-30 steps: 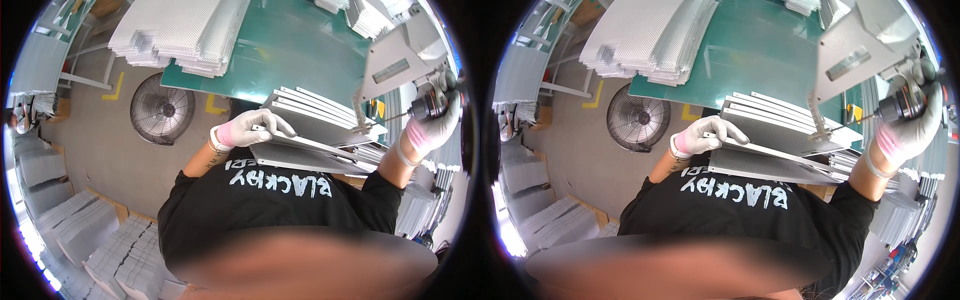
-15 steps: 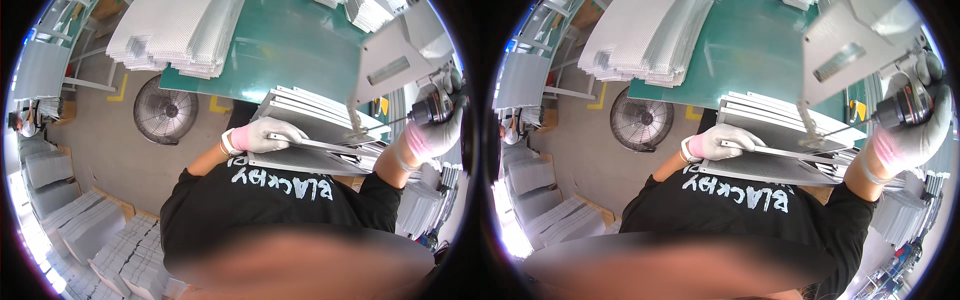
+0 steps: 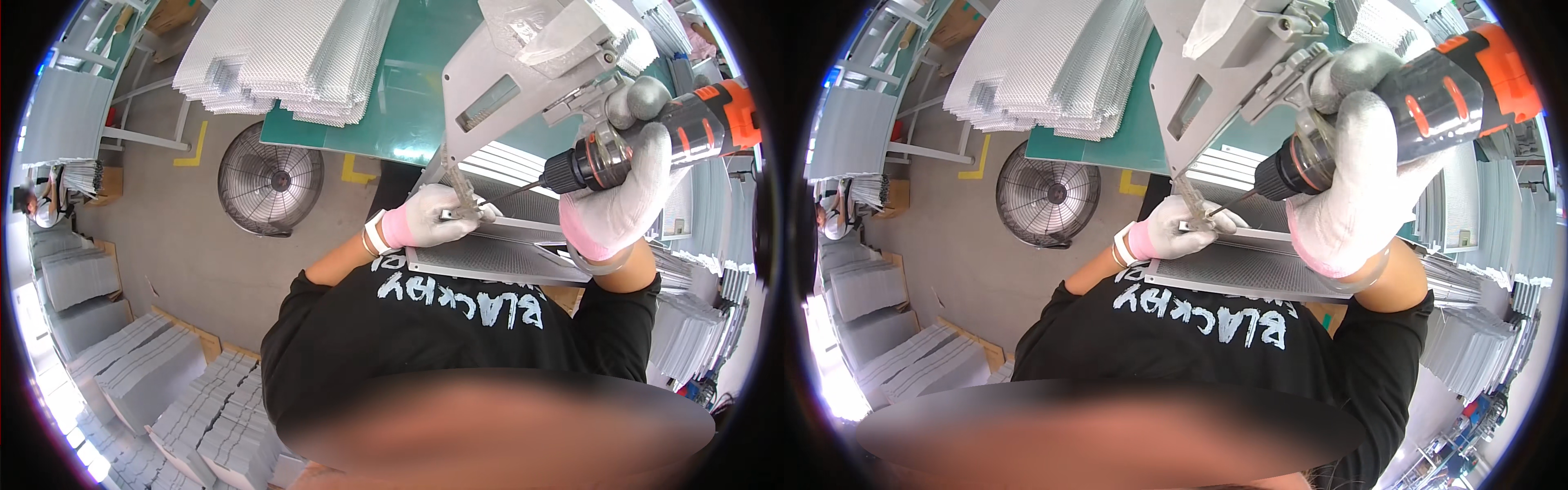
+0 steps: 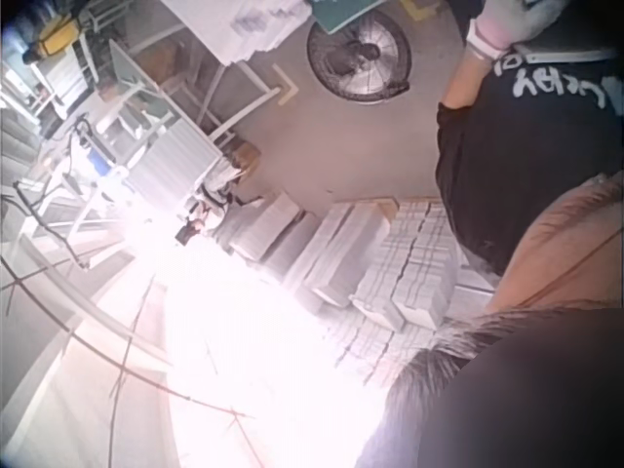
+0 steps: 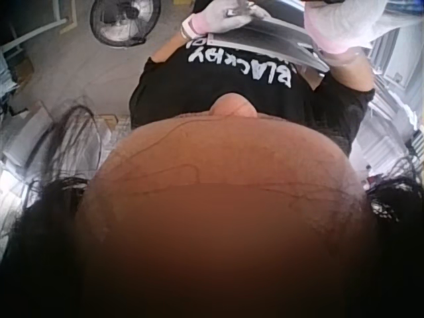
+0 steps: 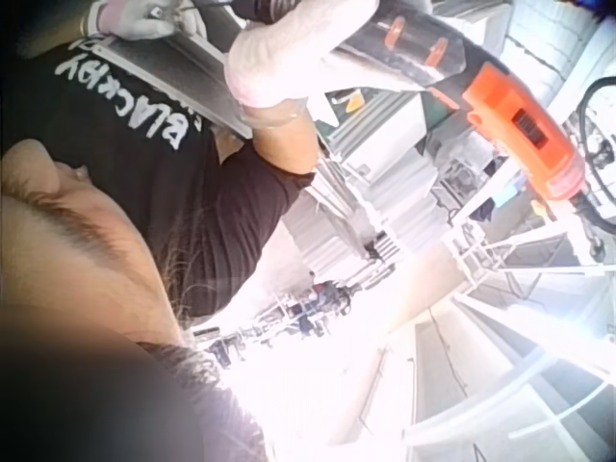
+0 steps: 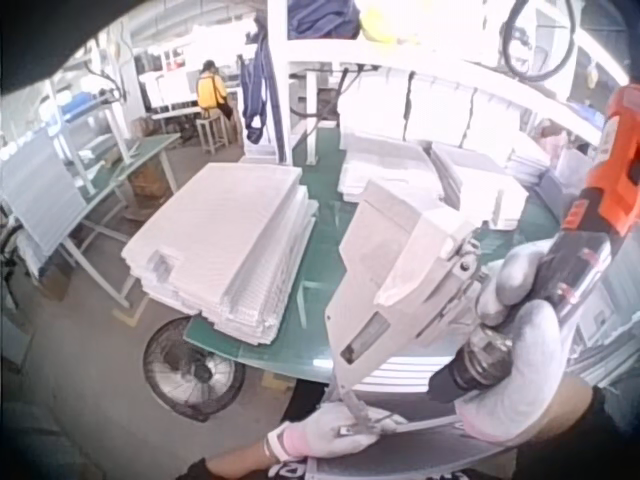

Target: Assembling aluminum mesh filters by attaching metal brackets and drilling screws.

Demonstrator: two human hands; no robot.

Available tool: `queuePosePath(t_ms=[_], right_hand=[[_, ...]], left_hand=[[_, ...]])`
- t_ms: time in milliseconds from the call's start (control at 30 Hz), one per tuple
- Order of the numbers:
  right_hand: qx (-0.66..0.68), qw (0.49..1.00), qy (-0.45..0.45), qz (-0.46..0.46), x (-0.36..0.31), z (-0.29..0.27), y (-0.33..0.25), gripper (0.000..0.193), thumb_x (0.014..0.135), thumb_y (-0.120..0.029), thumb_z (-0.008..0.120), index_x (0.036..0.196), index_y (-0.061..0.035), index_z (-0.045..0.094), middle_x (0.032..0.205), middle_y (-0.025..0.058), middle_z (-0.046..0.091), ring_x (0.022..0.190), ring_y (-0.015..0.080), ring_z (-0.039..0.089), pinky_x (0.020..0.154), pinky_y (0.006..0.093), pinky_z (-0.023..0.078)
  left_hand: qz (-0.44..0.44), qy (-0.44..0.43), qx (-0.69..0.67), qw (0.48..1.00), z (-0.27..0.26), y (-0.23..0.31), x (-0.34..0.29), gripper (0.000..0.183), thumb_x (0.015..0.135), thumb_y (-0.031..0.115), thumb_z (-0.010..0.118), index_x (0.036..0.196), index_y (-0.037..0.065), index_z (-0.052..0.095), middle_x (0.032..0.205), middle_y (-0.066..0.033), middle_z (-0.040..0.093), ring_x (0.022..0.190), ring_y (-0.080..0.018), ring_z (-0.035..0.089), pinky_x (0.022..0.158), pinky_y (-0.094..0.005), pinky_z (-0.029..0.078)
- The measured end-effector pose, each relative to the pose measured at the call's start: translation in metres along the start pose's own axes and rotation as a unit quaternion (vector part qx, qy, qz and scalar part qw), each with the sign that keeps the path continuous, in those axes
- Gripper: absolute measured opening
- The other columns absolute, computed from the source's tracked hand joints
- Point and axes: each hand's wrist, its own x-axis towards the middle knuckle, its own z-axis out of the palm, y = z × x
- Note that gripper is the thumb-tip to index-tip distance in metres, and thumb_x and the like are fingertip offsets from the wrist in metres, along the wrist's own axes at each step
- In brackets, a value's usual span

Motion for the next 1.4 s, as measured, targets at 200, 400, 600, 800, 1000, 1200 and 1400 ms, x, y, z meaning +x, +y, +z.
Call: queuePosePath(t_ms=[200, 400, 600, 800, 1000, 1200, 1400], right_hand=[[-0.051, 0.996, 0.064, 0.045, -0.002, 0.017, -0.007, 0.03, 0.087, -0.004, 0.05, 0.116, -0.0052, 0.045, 0.096, 0.0085, 0.053, 0.08, 0.0122, 0.049, 0.072, 0.0273, 0.046], [-0.033, 0.996, 0.06, 0.058, -0.035, 0.03, 0.012, 0.031, 0.084, -0.003, 0.053, 0.114, -0.004, 0.047, 0.091, 0.0087, 0.05, 0.068, 0.0104, 0.045, 0.055, 0.0199, 0.039], [-0.009, 0.998, 0.033, 0.053, -0.047, 0.019, 0.023, 0.034, 0.083, -0.001, 0.05, 0.116, -0.0059, 0.043, 0.096, 0.0071, 0.047, 0.08, 0.0123, 0.044, 0.065, 0.0222, 0.04], [0.007, 0.996, 0.008, 0.088, -0.036, 0.029, 0.013, 0.028, 0.081, 0.0, 0.049, 0.109, -0.0055, 0.044, 0.094, 0.0055, 0.046, 0.08, 0.0126, 0.044, 0.065, 0.0225, 0.041], [-0.046, 0.988, -0.043, 0.14, -0.015, 0.026, 0.006, 0.018, 0.081, -0.002, 0.052, 0.098, -0.0063, 0.047, 0.084, 0.0042, 0.046, 0.07, 0.0104, 0.047, 0.059, 0.0213, 0.041], [-0.067, 0.99, 0.11, 0.053, 0.024, -0.006, -0.018, 0.021, 0.094, -0.014, 0.052, 0.108, 0.0005, 0.048, 0.088, 0.0035, 0.049, 0.07, 0.0094, 0.05, 0.063, 0.0207, 0.041], [-0.216, 0.961, 0.157, -0.076, 0.06, -0.083, -0.045, 0.033, 0.102, -0.013, 0.051, 0.123, 0.0114, 0.055, 0.107, 0.0144, 0.062, 0.098, 0.0167, 0.062, 0.086, 0.0272, 0.052]], left_hand=[[-0.029, -0.032, -0.009, 0.999, -0.002, 0.001, -0.001, 0.021, 0.086, 0.0, 0.056, 0.104, -0.005, 0.065, 0.108, -0.019, 0.071, 0.103, -0.0274, 0.068, 0.088, -0.0366, 0.054], [-0.039, 0.002, 0.04, 0.998, 0.002, 0.011, 0.001, 0.023, 0.089, 0.011, 0.062, 0.109, 0.002, 0.068, 0.104, -0.011, 0.072, 0.091, -0.0244, 0.069, 0.083, -0.034, 0.053], [-0.056, -0.006, 0.042, 0.998, -0.002, 0.013, 0.001, 0.023, 0.089, 0.012, 0.062, 0.109, 0.002, 0.068, 0.103, -0.0128, 0.071, 0.093, -0.0255, 0.069, 0.084, -0.0344, 0.053], [-0.051, -0.046, 0.044, 0.997, -0.002, 0.011, -0.002, 0.023, 0.089, 0.011, 0.061, 0.11, 0.003, 0.067, 0.106, -0.0118, 0.071, 0.096, -0.0231, 0.068, 0.087, -0.0348, 0.053], [-0.064, -0.063, -0.014, 0.996, 0.002, 0.008, -0.001, 0.024, 0.09, 0.01, 0.06, 0.111, 0.001, 0.066, 0.108, -0.0106, 0.07, 0.097, -0.023, 0.068, 0.087, -0.0354, 0.053], [0.028, -0.031, 0.02, 0.999, -0.001, 0.001, -0.008, 0.022, 0.087, 0.007, 0.061, 0.108, 0.003, 0.067, 0.106, -0.011, 0.069, 0.096, -0.0227, 0.067, 0.085, -0.0336, 0.053], [0.052, -0.015, 0.025, 0.998, -0.004, 0.015, 0.002, 0.019, 0.081, 0.001, 0.064, 0.1, 0.002, 0.066, 0.104, -0.0117, 0.069, 0.086, -0.0209, 0.066, 0.078, -0.0311, 0.053]])
